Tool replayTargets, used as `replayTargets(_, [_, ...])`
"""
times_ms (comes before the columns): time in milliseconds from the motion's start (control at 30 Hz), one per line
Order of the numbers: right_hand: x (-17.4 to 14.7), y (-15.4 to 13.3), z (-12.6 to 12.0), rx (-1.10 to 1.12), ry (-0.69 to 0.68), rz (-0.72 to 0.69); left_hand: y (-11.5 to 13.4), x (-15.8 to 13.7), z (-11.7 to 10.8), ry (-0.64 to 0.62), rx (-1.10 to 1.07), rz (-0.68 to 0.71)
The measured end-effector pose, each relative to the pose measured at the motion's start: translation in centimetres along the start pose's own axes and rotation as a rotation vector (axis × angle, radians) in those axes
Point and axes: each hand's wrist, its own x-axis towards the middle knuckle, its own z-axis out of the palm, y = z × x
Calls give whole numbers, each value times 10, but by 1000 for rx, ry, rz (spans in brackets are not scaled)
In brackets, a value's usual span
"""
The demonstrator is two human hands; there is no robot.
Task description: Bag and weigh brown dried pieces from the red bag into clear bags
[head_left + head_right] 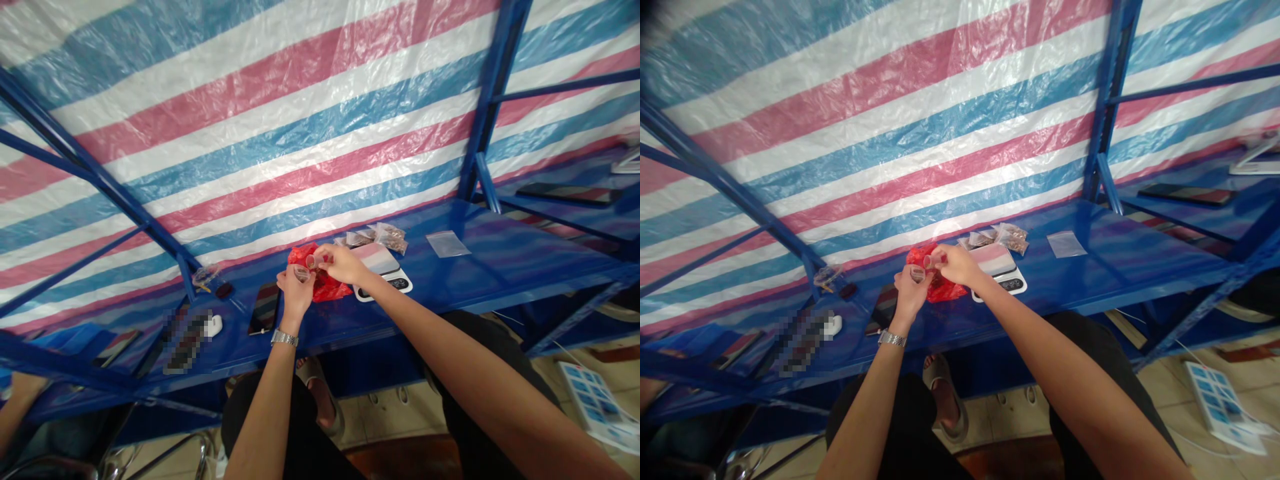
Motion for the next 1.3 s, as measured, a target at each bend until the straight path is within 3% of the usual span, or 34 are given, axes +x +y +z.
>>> replayTargets(67, [-2,0,-2,-139,-8,7,0,2,-1,78,-23,-36])
replayTargets(167, [-5,-8,-5,-224,-22,-91,0,5,-5,206,-66,-53])
replayTargets(333, [-8,-38,0,55,31,-312,3,3,-10,346,-89,26])
replayTargets(467, [-9,-45,4,201,36,-263,7,-2,-5,269,-195,180])
replayTargets(633, [-1,-33,-10,293,193,-130,12,-6,7,-25,-495,314])
replayTargets(867, [4,-22,-31,288,124,-65,22,-10,-4,-298,-653,214])
replayTargets(933, [4,-21,-32,308,127,-57,25,-10,-8,-265,-679,169])
replayTargets(1067, [6,-20,-30,350,169,-37,27,-7,-6,-54,-646,122])
replayTargets(1300, [3,-24,-29,304,196,-60,28,-7,-4,-8,-719,72])
